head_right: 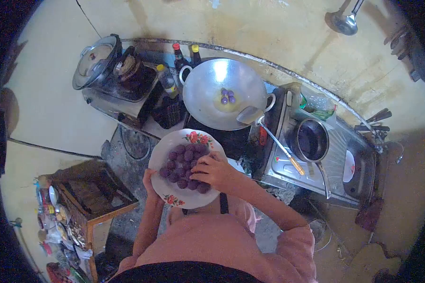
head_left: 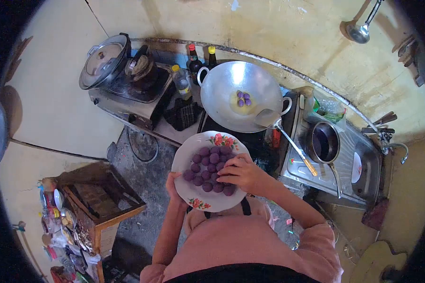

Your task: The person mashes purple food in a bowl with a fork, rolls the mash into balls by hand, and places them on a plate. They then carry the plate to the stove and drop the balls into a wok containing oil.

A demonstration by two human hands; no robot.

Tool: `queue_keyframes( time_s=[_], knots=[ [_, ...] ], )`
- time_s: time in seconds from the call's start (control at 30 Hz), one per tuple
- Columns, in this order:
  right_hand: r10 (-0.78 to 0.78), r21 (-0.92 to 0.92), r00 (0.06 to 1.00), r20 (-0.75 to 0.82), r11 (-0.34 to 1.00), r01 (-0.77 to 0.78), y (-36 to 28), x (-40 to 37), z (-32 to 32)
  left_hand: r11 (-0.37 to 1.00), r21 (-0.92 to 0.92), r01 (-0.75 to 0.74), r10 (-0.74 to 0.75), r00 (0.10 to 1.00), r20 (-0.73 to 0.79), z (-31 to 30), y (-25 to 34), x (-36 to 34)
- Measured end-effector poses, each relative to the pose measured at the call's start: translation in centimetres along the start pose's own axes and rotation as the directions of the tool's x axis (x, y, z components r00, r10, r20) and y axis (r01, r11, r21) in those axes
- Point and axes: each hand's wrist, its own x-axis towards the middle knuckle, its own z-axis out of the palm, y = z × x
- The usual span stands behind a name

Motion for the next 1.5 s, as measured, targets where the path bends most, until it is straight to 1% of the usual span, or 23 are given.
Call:
queue_keyframes(
  time_s=[0.03, 0.13, 0.23, 0.33, 0.43, 0.47, 0.53, 0.6, 0.67, 0.77, 0.83, 0.87, 0.97, 1.07, 1.17, 1.27, 1.33, 1.37, 1.47, 1.5],
  knots=[
    [0.003, 0.004, 1.0, -0.009, 1.0, -0.003, 0.0, 0.0, 0.0, 1.0, 0.005, -0.014, 0.015, 1.0, -0.022, 0.3, 0.1, -0.3],
    [0.007, -0.035, 1.0, -0.023, 0.999, -0.007, -0.1, 0.2, -0.3, 0.999, 0.037, -0.005, 0.005, 1.0, -0.024, 1.0, 0.6, -0.7],
    [-0.001, -0.056, 1.0, -0.016, 0.998, 0.0, -0.2, 0.2, -0.4, 0.998, 0.062, -0.03, 0.033, 0.999, -0.041, 0.9, 0.6, -0.6],
    [-0.014, -0.041, 0.999, -0.047, 0.999, 0.013, 0.0, 0.2, 0.2, 0.998, 0.061, -0.008, 0.011, 0.999, -0.051, 0.7, 0.6, -0.6],
    [0.039, 0.211, 0.985, -0.168, 0.978, -0.003, 0.3, 0.4, 0.5, 0.998, 0.064, -0.015, 0.018, 0.999, -0.039, 1.4, 0.8, -1.0],
    [0.139, 0.345, 0.963, -0.229, 0.937, -0.053, 0.6, 0.4, 0.4, 0.998, 0.064, -0.021, 0.024, 0.998, -0.049, 1.2, 0.7, -0.9],
    [0.354, 0.598, 0.886, -0.301, 0.793, -0.114, 2.0, 0.0, -0.1, 0.997, 0.064, -0.032, 0.036, 0.997, -0.068, 0.7, 0.6, -0.9],
    [0.446, 0.502, 0.818, -0.363, 0.833, -0.232, 5.5, -0.4, -1.3, 0.998, 0.064, -0.027, 0.033, 0.994, -0.108, 0.3, 0.6, -1.0],
    [0.483, 0.378, 0.763, -0.429, 0.863, -0.334, 9.2, -0.8, -1.1, 0.998, 0.052, -0.031, 0.037, 0.993, -0.115, -0.3, 0.6, -0.9],
    [0.489, 0.192, 0.777, -0.396, 0.872, -0.451, 14.5, -1.6, 1.3, 0.999, 0.021, -0.039, 0.04, 0.996, -0.082, -1.0, 0.6, -0.5],
    [0.487, 0.099, 0.802, -0.345, 0.869, -0.485, 16.4, -1.7, 2.8, 1.0, -0.003, -0.026, 0.026, 0.998, -0.065, -1.0, 0.7, -0.6],
    [0.487, 0.051, 0.814, -0.317, 0.866, -0.498, 17.0, -1.7, 3.2, 0.999, 0.002, -0.033, 0.033, 0.998, -0.054, -0.8, 0.8, -0.6],
    [0.484, -0.008, 0.836, -0.259, 0.864, -0.503, 18.1, -1.8, 4.0, 0.998, 0.019, -0.06, 0.06, 0.997, -0.042, -0.6, 0.9, -0.7],
    [0.435, -0.108, 0.844, -0.315, 0.867, -0.487, 17.7, -1.7, 3.8, 0.997, 0.025, -0.078, 0.079, 0.996, -0.047, -0.9, 0.7, -0.6],
    [0.454, 0.091, 0.798, -0.395, 0.884, -0.458, 15.0, -0.8, 1.6, 0.997, 0.003, -0.078, 0.078, 0.996, -0.048, -0.3, 0.7, -0.6],
    [0.568, 0.298, 0.755, -0.328, 0.821, -0.487, 8.2, 0.5, -2.0, 0.997, 0.022, -0.076, 0.078, 0.994, -0.081, -0.5, 0.5, -0.4],
    [0.474, 0.28, 0.818, -0.325, 0.875, -0.395, 5.6, 0.4, -2.2, 0.996, 0.059, -0.071, 0.077, 0.992, -0.095, -0.7, 0.5, -0.1],
    [0.424, 0.271, 0.846, -0.324, 0.898, -0.346, 4.7, 0.5, -2.3, 0.997, 0.036, -0.065, 0.067, 0.996, -0.066, -0.3, 0.5, -0.2],
    [0.377, 0.271, 0.885, -0.274, 0.913, -0.306, 2.8, 1.2, -2.5, 0.999, -0.018, -0.03, 0.03, 0.999, 0.016, 0.9, 0.5, -0.3],
    [0.352, 0.226, 0.906, -0.234, 0.926, -0.301, 2.7, 1.2, -2.4, 1.0, -0.027, -0.01, 0.011, 0.999, 0.039, 0.9, 0.4, -0.2]
  ],
)
